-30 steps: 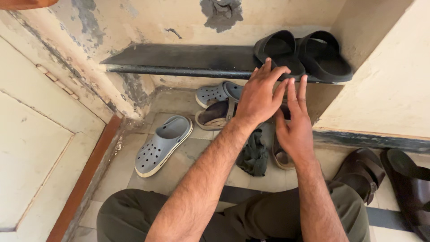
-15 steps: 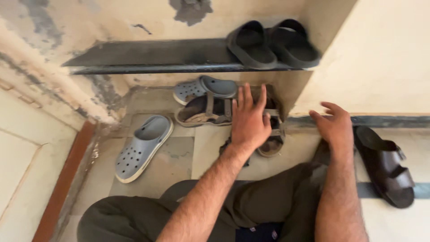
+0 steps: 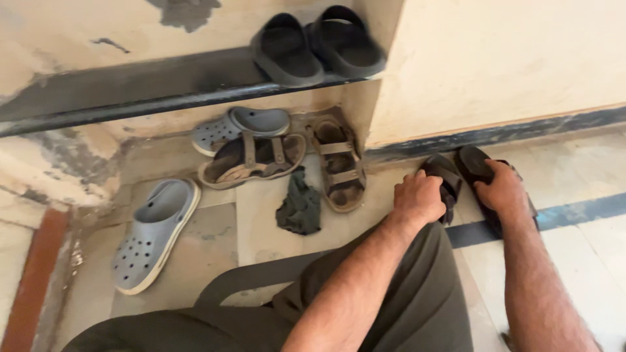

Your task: The person sits on the floor and wipes a pair of dark sandals with a cloth, cleaning the straps and soles. After finishing one sandal, they place it on a nearby shelf and continue wiping the second sandal.

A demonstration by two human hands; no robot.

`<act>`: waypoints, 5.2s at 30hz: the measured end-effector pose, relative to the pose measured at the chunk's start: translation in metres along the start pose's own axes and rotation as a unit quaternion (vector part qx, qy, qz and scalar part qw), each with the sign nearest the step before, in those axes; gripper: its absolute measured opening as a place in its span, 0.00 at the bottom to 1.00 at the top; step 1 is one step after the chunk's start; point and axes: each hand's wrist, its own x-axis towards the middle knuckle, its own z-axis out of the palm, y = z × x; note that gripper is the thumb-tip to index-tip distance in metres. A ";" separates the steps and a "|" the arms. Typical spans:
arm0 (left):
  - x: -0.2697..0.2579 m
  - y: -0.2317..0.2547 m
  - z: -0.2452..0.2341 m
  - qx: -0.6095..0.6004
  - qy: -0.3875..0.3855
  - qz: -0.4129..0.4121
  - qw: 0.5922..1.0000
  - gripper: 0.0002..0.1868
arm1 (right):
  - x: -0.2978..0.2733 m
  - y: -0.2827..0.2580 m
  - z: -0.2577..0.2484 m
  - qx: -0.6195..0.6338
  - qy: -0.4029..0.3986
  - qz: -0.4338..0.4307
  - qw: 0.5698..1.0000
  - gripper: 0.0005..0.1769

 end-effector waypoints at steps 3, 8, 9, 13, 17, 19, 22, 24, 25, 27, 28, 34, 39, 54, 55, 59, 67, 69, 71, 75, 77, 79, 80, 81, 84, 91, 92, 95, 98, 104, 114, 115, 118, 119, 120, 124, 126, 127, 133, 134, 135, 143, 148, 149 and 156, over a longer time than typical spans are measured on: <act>0.014 0.009 0.020 0.047 -0.037 0.002 0.998 0.24 | -0.008 0.003 -0.003 -0.052 -0.033 0.008 0.998 0.37; 0.033 0.006 0.015 0.084 -0.163 -0.111 0.977 0.32 | -0.032 -0.018 0.006 -0.040 0.049 0.018 0.998 0.17; 0.036 0.005 0.016 0.097 -0.193 -0.134 0.967 0.39 | -0.035 -0.021 0.008 -0.025 0.071 -0.006 0.997 0.14; 0.051 -0.015 0.047 0.059 -0.100 -0.119 0.986 0.30 | -0.044 -0.031 0.010 0.004 0.108 -0.043 0.993 0.10; 0.072 -0.032 0.080 0.147 -0.009 -0.048 0.988 0.16 | -0.057 -0.047 0.003 0.027 0.146 -0.047 0.988 0.08; 0.072 -0.032 0.082 0.163 0.043 0.004 0.986 0.15 | -0.064 -0.059 -0.003 0.037 0.186 -0.051 0.981 0.07; 0.059 -0.021 0.063 0.114 0.142 0.070 0.981 0.11 | -0.071 -0.074 -0.013 0.051 0.261 -0.053 0.962 0.06; 0.044 -0.011 0.043 0.150 0.211 0.127 0.958 0.15 | -0.074 -0.075 -0.022 0.072 0.304 -0.052 0.948 0.05; 0.037 -0.005 0.032 0.166 0.244 0.156 0.943 0.18 | -0.075 -0.074 -0.027 0.071 0.323 -0.060 0.942 0.05; 0.026 -0.002 0.009 0.204 0.311 0.238 0.897 0.19 | -0.075 -0.072 -0.037 0.069 0.359 -0.079 0.928 0.05; 0.024 -0.003 -0.004 0.222 0.343 0.276 0.870 0.19 | -0.076 -0.070 -0.046 0.069 0.362 -0.103 0.924 0.04; 0.028 -0.047 -0.097 0.277 0.403 0.396 0.777 0.16 | -0.090 -0.102 -0.092 0.114 0.299 -0.197 0.927 0.05; -0.043 -0.121 -0.176 0.340 0.334 0.363 0.801 0.31 | -0.090 -0.176 -0.107 0.149 0.204 -0.302 0.919 0.08; -0.205 -0.292 -0.218 0.293 0.375 0.142 0.868 0.18 | -0.063 -0.376 0.050 0.137 0.048 -0.445 0.884 0.14; -0.202 -0.294 -0.217 0.286 0.388 0.143 0.864 0.20 | -0.061 -0.379 0.057 0.142 0.053 -0.443 0.883 0.17; -0.194 -0.308 -0.202 0.273 0.352 0.074 0.892 0.23 | -0.079 -0.378 0.073 0.115 0.054 -0.396 0.909 0.31; -0.184 -0.333 -0.183 0.111 0.306 -0.239 0.915 0.15 | -0.088 -0.384 0.070 -0.003 -0.101 -0.311 0.945 0.58; -0.180 -0.341 -0.170 0.039 0.329 -0.269 0.905 0.12 | -0.090 -0.385 0.072 -0.007 -0.099 -0.302 0.948 0.55; -0.174 -0.355 -0.154 -0.021 0.352 -0.273 0.895 0.12 | -0.091 -0.383 0.075 -0.005 -0.080 -0.324 0.943 0.52; -0.166 -0.370 -0.134 -0.200 0.402 -0.197 0.872 0.15 | -0.083 -0.378 0.079 0.013 0.045 -0.422 0.905 0.51; -0.164 -0.362 -0.130 -0.316 0.367 -0.182 0.856 0.16 | -0.078 -0.376 0.081 0.031 0.051 -0.427 0.902 0.53; -0.166 -0.349 -0.125 -0.417 0.277 -0.214 0.839 0.15 | -0.075 -0.373 0.083 0.051 0.055 -0.427 0.901 0.52; -0.164 -0.344 -0.123 -0.433 0.294 -0.207 0.827 0.13 | -0.073 -0.372 0.084 0.063 0.057 -0.424 0.902 0.50; -0.162 -0.340 -0.121 -0.449 0.312 -0.199 0.813 0.11 | -0.072 -0.371 0.085 0.074 0.059 -0.421 0.902 0.47; -0.163 -0.339 -0.122 -0.472 0.401 -0.200 0.759 0.09 | -0.078 -0.370 0.090 0.063 0.078 -0.376 0.921 0.34; -0.172 -0.340 -0.133 -0.514 0.476 -0.263 0.663 0.11 | -0.103 -0.377 0.105 -0.045 -0.228 -0.301 0.925 0.17; -0.172 -0.339 -0.134 -0.538 0.466 -0.264 0.651 0.11 | -0.111 -0.376 0.105 -0.053 -0.257 -0.317 0.911 0.23; -0.171 -0.336 -0.138 -0.598 0.417 -0.285 0.622 0.12 | -0.128 -0.374 0.119 -0.089 -0.254 -0.394 0.879 0.34; -0.171 -0.336 -0.136 -0.640 0.347 -0.319 0.607 0.16 | -0.128 -0.368 0.148 -0.092 -0.315 -0.416 0.848 0.33; -0.163 -0.355 -0.117 -0.633 0.269 -0.300 0.661 0.21 | -0.090 -0.346 0.164 0.077 -0.463 -0.431 0.771 0.18; -0.160 -0.288 -0.107 -0.656 0.148 -0.032 0.739 0.32 | -0.125 -0.398 0.118 0.394 -0.098 -0.340 0.848 0.19; -0.163 -0.277 -0.109 -0.727 0.121 -0.022 0.676 0.32 | -0.133 -0.401 0.110 0.390 -0.094 -0.358 0.843 0.17; -0.169 -0.252 -0.120 -0.790 0.221 -0.023 0.571 0.34 | -0.151 -0.415 0.085 0.393 -0.146 -0.327 0.847 0.16; -0.172 -0.246 -0.123 -0.793 0.236 -0.022 0.561 0.34 | -0.154 -0.420 0.076 0.396 -0.174 -0.303 0.849 0.15; -0.174 -0.240 -0.126 -0.796 0.251 -0.021 0.551 0.34 | -0.155 -0.424 0.068 0.397 -0.137 -0.340 0.841 0.16; -0.183 -0.220 -0.150 -0.806 0.183 0.034 0.562 0.34 | -0.142 -0.429 0.041 0.399 0.024 -0.402 0.824 0.17; -0.189 -0.207 -0.164 -0.735 0.164 0.037 0.657 0.34 | -0.131 -0.427 0.030 0.407 0.068 -0.380 0.828 0.15; -0.193 -0.201 -0.171 -0.696 0.152 0.039 0.701 0.34 | -0.124 -0.423 0.025 0.411 0.071 -0.363 0.833 0.14; -0.213 -0.219 -0.193 -0.173 -0.130 -0.248 0.944 0.37 | -0.111 -0.421 0.016 0.407 -0.071 -0.175 0.894 0.14; -0.205 -0.225 -0.185 -0.141 -0.139 -0.212 0.957 0.32 | -0.115 -0.423 0.016 0.394 -0.106 -0.142 0.902 0.15; -0.195 -0.231 -0.176 -0.109 -0.146 -0.174 0.968 0.27 | -0.122 -0.427 0.017 0.413 -0.086 -0.179 0.889 0.13; -0.206 -0.222 -0.165 -0.097 0.123 -0.014 0.988 0.37 | -0.167 -0.437 0.019 0.321 0.012 -0.469 0.823 0.13; -0.223 -0.211 -0.151 -0.105 0.117 0.000 0.988 0.35 | -0.110 -0.433 0.028 0.344 0.050 -0.299 0.889 0.08; -0.221 -0.211 -0.151 -0.104 0.118 -0.003 0.988 0.34 | -0.112 -0.433 0.028 0.344 0.006 -0.266 0.901 0.09; -0.207 -0.210 -0.153 -0.114 0.121 -0.014 0.986 0.32 | -0.179 -0.443 0.028 0.323 -0.070 -0.449 0.830 0.08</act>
